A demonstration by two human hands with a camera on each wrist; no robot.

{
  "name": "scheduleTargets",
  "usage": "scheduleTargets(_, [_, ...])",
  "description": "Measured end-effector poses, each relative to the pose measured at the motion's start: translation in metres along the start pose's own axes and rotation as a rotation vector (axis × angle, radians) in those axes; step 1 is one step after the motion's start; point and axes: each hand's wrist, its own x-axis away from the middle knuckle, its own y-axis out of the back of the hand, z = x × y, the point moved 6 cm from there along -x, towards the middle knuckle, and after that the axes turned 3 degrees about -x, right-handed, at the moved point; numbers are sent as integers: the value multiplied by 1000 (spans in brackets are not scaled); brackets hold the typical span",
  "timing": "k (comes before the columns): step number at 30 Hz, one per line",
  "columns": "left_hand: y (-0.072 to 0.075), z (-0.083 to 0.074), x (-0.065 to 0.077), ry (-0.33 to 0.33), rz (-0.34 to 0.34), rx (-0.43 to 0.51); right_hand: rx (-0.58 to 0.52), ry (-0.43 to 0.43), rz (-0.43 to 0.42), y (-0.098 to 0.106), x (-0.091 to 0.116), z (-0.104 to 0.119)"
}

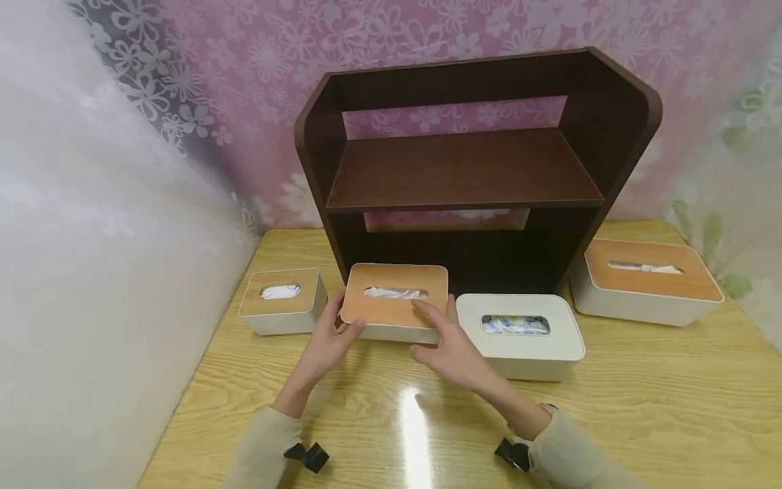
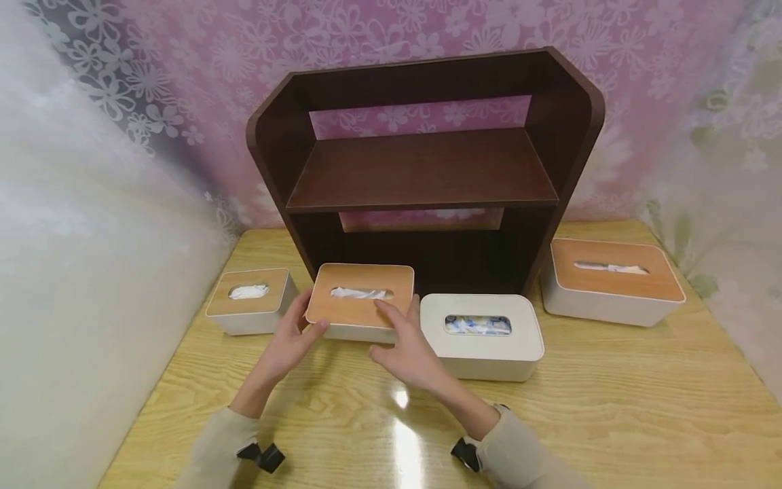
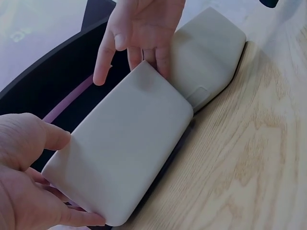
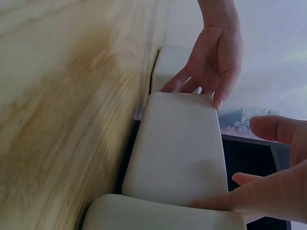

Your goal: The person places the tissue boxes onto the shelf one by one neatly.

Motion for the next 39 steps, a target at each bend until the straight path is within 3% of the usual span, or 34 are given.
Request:
scheduleTargets(5, [-1,5,-3,33,-35,3,-26,-51,-41,4,-12,-6])
scheduleTargets(11, [-1,6,-7,51,-77,-28,-169,-149,-151,10,-23,-11])
scheduleTargets(17, [1,5,-10,37,-168,-98,-291,-179,-157,14,-28,-10])
scheduleTargets(20, [2,3,-12,14,-231,-142,-236,-150,-117,18,-31,-8])
scheduleTargets(25, [2,0,-13,-14,-281,-186,56,-70,-45,27,-36,-4])
scheduleTargets(27, [2,-1,-13,-17,-283,-189,108,-65,-33,29,-37,-3])
scheduleTargets(34, [0,-3,-12,-1,-269,-159,-75,-156,-88,28,-42,-6])
scheduleTargets(39, [-4,-5,-11,17,-263,-95,-133,-169,-116,27,-44,-4])
